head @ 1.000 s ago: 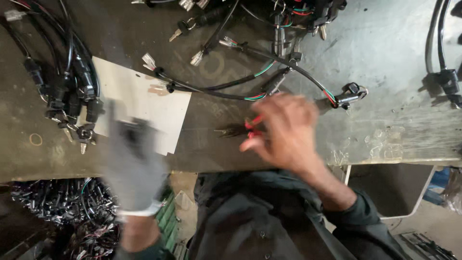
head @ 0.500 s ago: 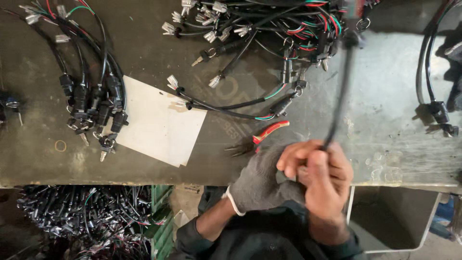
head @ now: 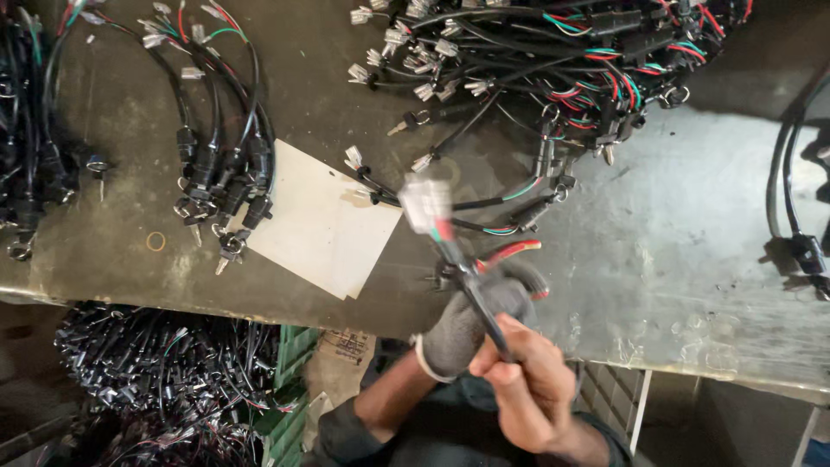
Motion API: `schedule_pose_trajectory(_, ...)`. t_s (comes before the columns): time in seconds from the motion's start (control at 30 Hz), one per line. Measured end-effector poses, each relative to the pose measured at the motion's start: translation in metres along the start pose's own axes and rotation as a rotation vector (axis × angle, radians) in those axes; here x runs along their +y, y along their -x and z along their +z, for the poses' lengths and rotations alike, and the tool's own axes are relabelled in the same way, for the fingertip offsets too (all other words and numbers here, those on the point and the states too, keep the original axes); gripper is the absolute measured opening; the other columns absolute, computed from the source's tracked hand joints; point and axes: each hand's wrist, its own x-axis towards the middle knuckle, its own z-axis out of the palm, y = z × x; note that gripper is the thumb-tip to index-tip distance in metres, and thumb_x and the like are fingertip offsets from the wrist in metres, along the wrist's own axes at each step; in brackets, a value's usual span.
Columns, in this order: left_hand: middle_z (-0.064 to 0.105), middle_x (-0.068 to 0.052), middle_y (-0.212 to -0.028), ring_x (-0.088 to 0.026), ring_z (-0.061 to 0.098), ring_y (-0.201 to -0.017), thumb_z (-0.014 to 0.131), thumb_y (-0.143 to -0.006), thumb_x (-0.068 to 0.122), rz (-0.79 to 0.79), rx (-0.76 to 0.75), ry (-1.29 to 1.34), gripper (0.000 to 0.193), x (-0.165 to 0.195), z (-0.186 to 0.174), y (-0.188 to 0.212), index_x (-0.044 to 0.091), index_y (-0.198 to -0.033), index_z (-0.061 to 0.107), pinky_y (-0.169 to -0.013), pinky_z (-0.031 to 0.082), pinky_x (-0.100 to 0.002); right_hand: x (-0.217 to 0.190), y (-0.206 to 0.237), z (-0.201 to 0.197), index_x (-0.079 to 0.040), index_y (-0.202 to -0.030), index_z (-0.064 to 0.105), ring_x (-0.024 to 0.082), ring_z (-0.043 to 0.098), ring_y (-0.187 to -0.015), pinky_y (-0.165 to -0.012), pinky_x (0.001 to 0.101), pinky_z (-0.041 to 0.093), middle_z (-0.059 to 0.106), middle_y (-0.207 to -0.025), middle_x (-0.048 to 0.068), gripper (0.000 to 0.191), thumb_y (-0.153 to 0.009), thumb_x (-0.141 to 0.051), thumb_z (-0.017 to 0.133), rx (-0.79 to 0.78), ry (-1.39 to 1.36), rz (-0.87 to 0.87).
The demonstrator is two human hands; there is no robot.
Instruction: The person holds a black cable against the workbench and uses red-handled pliers to cut and pull insulation off the cable ends, exposing inner red, green and white wires. They work on one cable at a time and set finished cables aside with the growing pile of stripped harnesses.
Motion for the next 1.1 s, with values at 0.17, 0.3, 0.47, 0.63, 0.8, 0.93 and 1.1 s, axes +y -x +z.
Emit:
schedule_pose_trajectory(0.17, 0.064, -0.020, -0.130, -0.035, 0.062, -0.119, 0.066, -0.093, 0.022, -0.288, 0.131, 0.399, 0.046, 0.041, -0.032, 0.000, 0.001, -0.133, 0.057, -0.105, 0.050, -0.048, 0.014, 0.010, -0.031, -0.003, -0.103, 0.062, 0.026, 0.065, -0.060, -0.056, 0.0347, 0.049, 0.069, -0.078, 0.009, 0.009, -0.098, -0.010, 0.064, -0.256, 0.630, -0.162)
schedule_pose_trajectory(0.3, 0.070, -0.014, -0.116, -0.026, 0.068, -0.104, 0.057, -0.116, 0.030, 0.078, 0.152, 0.918, 0.033, 0.051, -0.038, 0.003, -0.002, -0.123, 0.059, -0.097, 0.053, -0.042, 0.043, 0.006, -0.020, -0.004, -0.091, 0.063, 0.033, 0.064, -0.058, -0.053, 0.0431, 0.047, 0.063, -0.066, 0.011, 0.014, -0.090, -0.014, 0.073, -0.366, 0.867, 0.009)
schedule_pose_trajectory(0.47, 0.066, -0.008, -0.119, -0.017, 0.063, -0.107, 0.063, -0.107, 0.021, -0.087, 0.448, 0.240, 0.027, 0.055, -0.018, 0.007, 0.001, -0.124, 0.060, -0.099, 0.054, -0.036, 0.036, -0.024, -0.030, -0.004, -0.106, 0.063, 0.036, 0.066, -0.080, -0.069, 0.0450, 0.050, 0.067, -0.089, 0.013, 0.020, -0.088, -0.010, 0.067, -0.320, 0.902, -0.054)
schedule_pose_trajectory(0.63, 0.065, -0.010, -0.117, -0.020, 0.064, -0.106, 0.075, -0.091, 0.027, -0.091, 0.148, -0.191, 0.044, 0.059, 0.015, 0.007, 0.004, -0.125, 0.058, -0.092, 0.054, -0.033, -0.005, -0.037, -0.079, -0.014, -0.101, 0.067, 0.033, 0.070, -0.085, -0.084, 0.0448, 0.048, 0.072, -0.093, 0.007, 0.022, -0.103, -0.032, 0.055, -0.263, 0.254, 0.005)
schedule_pose_trajectory(0.8, 0.069, -0.010, -0.102, -0.026, 0.074, -0.090, 0.089, -0.085, 0.034, 0.046, 0.075, -0.411, 0.060, 0.035, 0.054, 0.019, 0.007, -0.125, 0.052, -0.079, 0.058, -0.035, -0.039, -0.046, -0.096, -0.017, -0.082, 0.066, 0.030, 0.068, -0.075, -0.085, 0.0459, 0.041, 0.069, -0.069, 0.002, 0.051, -0.115, -0.048, 0.041, -0.157, -0.723, 0.201)
schedule_pose_trajectory(0.93, 0.068, -0.009, -0.098, -0.027, 0.073, -0.085, 0.085, -0.094, 0.032, 0.004, 0.250, -0.346, 0.051, 0.031, 0.052, 0.022, 0.007, -0.125, 0.053, -0.076, 0.058, -0.035, -0.061, -0.049, -0.095, -0.016, -0.077, 0.058, 0.030, 0.062, -0.065, -0.078, 0.0466, 0.040, 0.062, -0.060, 0.003, 0.049, -0.110, -0.047, 0.038, -0.218, -0.587, 0.242)
schedule_pose_trajectory(1.1, 0.067, -0.012, -0.092, -0.030, 0.068, -0.082, 0.067, -0.101, 0.037, 0.198, 0.027, -0.556, 0.030, 0.028, 0.015, 0.020, 0.008, -0.109, 0.060, -0.078, 0.052, -0.038, -0.037, -0.059, -0.101, -0.012, -0.078, 0.056, 0.020, 0.045, -0.058, -0.062, 0.0378, 0.037, 0.056, -0.055, 0.004, 0.059, -0.114, -0.049, 0.027, -0.044, -0.848, 0.197)
